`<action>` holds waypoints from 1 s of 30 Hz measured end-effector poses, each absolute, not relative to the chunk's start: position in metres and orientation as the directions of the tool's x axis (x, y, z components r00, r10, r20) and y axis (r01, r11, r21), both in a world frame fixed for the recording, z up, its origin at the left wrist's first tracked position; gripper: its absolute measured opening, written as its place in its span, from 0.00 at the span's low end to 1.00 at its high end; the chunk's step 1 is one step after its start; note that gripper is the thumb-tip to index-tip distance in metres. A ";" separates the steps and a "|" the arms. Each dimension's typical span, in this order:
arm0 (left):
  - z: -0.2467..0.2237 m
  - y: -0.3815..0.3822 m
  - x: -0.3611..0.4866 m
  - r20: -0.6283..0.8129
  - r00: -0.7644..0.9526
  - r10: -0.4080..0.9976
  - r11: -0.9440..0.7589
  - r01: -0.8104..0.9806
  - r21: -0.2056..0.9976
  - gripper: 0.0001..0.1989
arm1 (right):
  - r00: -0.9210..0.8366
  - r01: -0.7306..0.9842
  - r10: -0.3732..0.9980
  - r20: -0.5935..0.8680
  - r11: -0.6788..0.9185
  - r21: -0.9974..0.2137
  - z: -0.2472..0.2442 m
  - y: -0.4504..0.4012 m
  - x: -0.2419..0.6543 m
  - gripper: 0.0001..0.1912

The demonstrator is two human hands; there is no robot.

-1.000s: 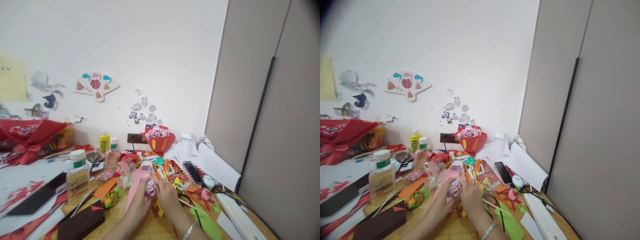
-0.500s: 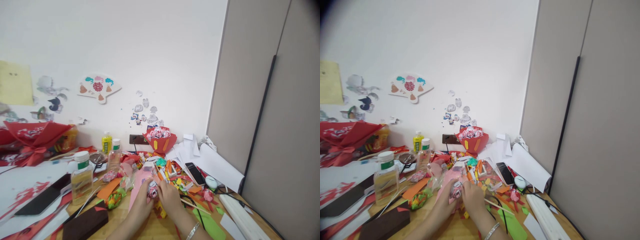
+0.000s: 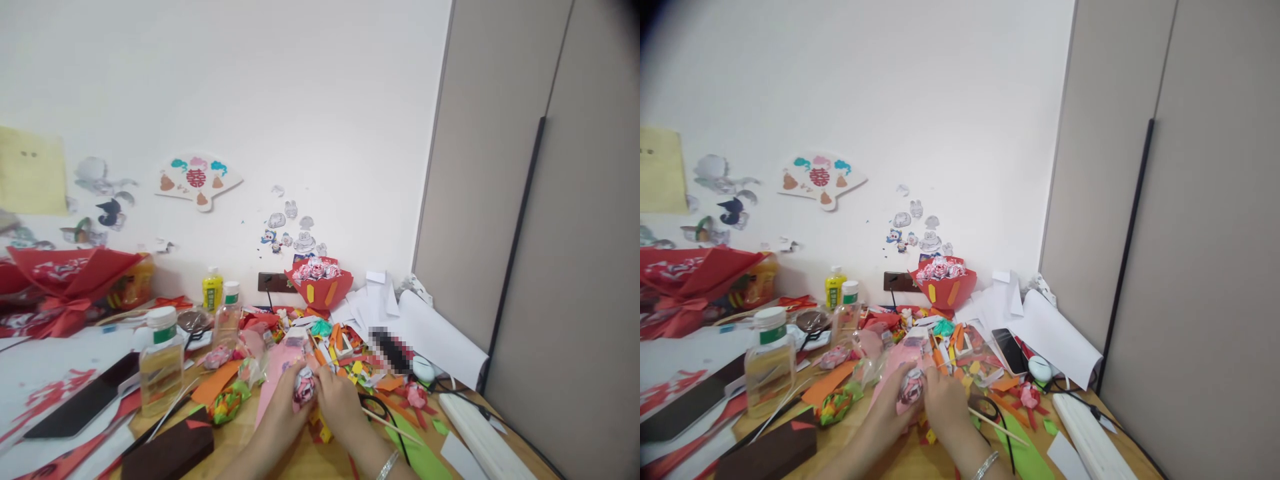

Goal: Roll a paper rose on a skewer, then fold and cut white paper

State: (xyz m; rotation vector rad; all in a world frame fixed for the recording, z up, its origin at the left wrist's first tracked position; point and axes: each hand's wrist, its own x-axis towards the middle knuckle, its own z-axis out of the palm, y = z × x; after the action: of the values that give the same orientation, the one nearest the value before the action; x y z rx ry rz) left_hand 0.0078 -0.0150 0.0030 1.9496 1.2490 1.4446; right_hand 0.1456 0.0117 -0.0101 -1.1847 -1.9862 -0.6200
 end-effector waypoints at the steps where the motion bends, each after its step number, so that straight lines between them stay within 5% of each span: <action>1: 0.005 -0.015 0.008 0.544 0.062 0.837 -0.516 0.419 0.747 0.22 | -0.306 0.885 0.533 0.789 0.465 0.029 -0.010 0.011 0.145 0.18; 19: 0.011 -0.019 0.007 0.568 0.092 0.818 -0.551 0.408 0.728 0.24 | -0.258 0.855 0.393 0.883 0.519 0.019 -0.003 0.002 0.143 0.23; 30: 0.013 -0.020 0.007 0.592 0.106 0.799 -0.578 0.409 0.706 0.20 | -0.297 0.855 0.435 0.850 0.517 0.034 -0.010 0.007 0.145 0.22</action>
State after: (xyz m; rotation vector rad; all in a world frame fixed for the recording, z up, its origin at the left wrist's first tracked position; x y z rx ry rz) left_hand 0.0069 -0.0198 0.0125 2.0262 1.1813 1.4651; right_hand 0.1452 0.0072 -0.0098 -1.0585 -1.9204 -0.6326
